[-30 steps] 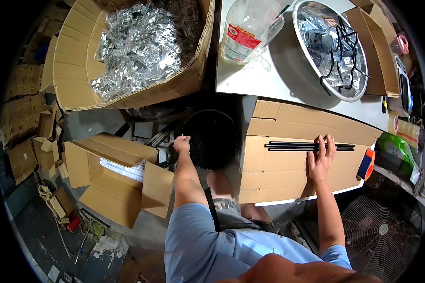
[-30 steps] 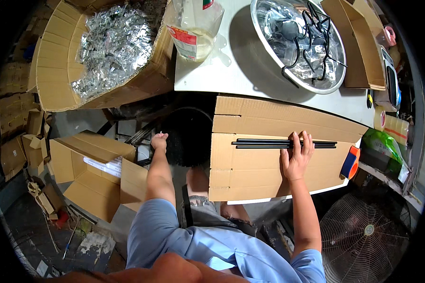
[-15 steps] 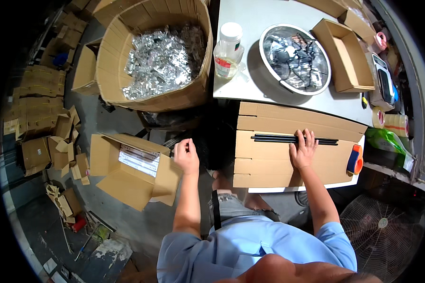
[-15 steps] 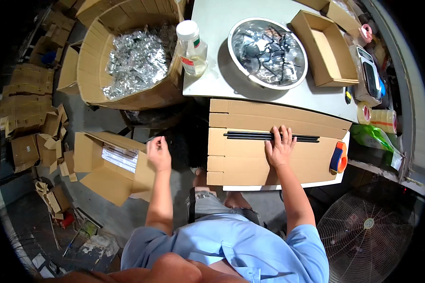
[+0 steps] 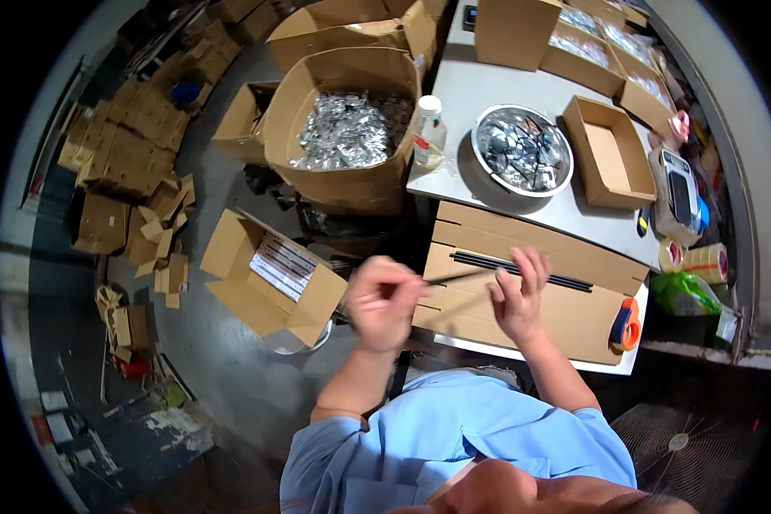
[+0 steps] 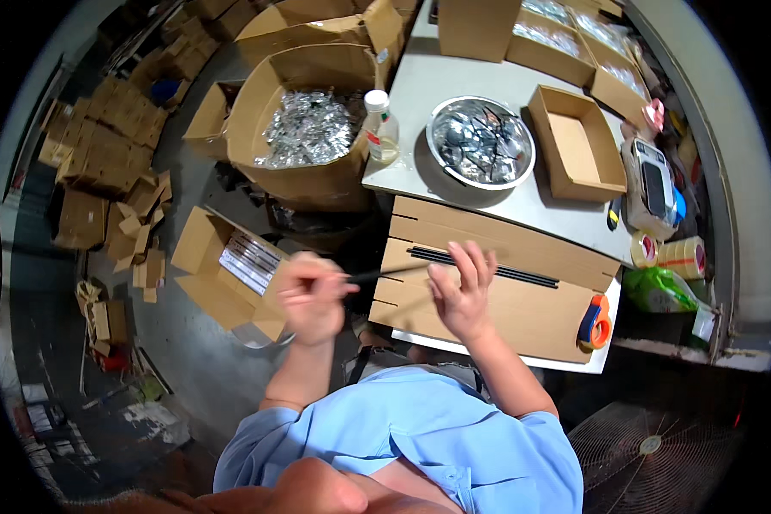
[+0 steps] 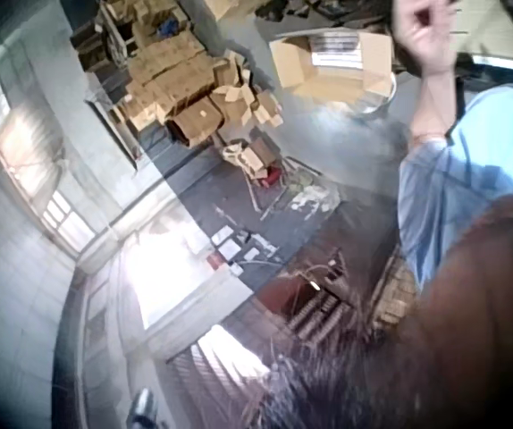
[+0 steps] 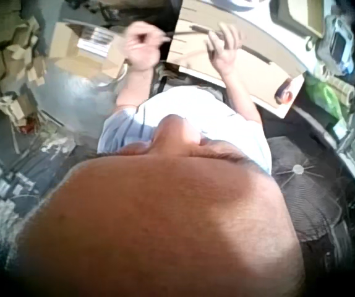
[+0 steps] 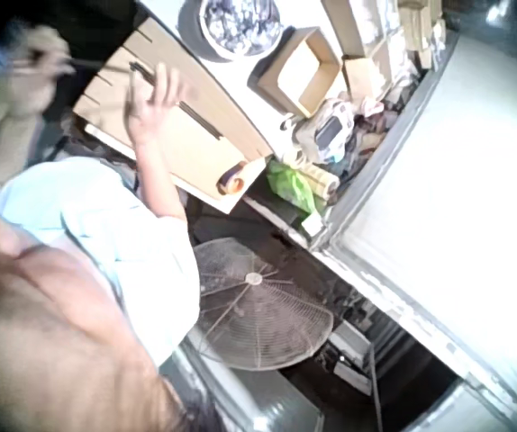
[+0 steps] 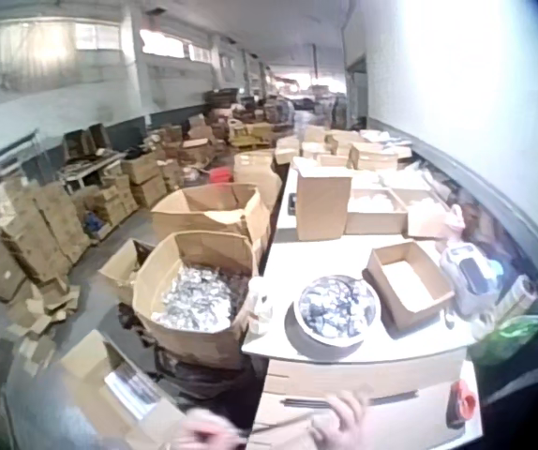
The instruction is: The person gathers hardware components including metal rails and small plastic-bagged parts, places them into a long cardboard box, and seals the box with tape. They then move the sealed box to a stack and begin weighing and sorting additional small parts from various bins and boxes into smaller shipping boxes.
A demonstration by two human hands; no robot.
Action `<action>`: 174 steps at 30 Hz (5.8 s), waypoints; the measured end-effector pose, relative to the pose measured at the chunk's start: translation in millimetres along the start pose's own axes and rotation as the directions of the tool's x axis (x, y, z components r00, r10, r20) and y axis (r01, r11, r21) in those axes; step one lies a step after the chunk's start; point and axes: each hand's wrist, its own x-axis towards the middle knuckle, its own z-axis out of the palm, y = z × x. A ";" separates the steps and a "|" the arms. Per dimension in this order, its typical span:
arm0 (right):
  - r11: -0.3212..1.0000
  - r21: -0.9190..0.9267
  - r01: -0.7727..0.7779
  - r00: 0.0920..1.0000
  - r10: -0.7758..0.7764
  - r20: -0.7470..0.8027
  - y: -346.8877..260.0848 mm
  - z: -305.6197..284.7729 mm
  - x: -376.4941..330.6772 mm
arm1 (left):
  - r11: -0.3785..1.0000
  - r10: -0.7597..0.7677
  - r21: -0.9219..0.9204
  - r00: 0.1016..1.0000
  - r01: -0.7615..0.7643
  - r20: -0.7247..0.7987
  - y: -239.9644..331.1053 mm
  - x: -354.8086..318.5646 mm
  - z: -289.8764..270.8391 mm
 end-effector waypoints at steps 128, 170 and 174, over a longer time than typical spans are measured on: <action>-0.183 0.621 -0.763 0.412 0.602 0.684 166.8 -41.6 26.3 | 0.319 -0.865 -0.239 0.384 0.917 0.323 -185.4 32.4 130.9; -0.142 0.452 -0.880 0.309 0.551 0.775 99.6 -82.4 -25.1 | 0.522 -0.848 0.330 0.439 0.786 0.297 -150.9 -92.2 158.3; -0.264 0.633 -0.728 0.333 0.670 0.663 105.3 -76.6 -31.0 | 0.558 -0.817 0.287 0.453 0.779 0.358 -153.9 -89.7 151.6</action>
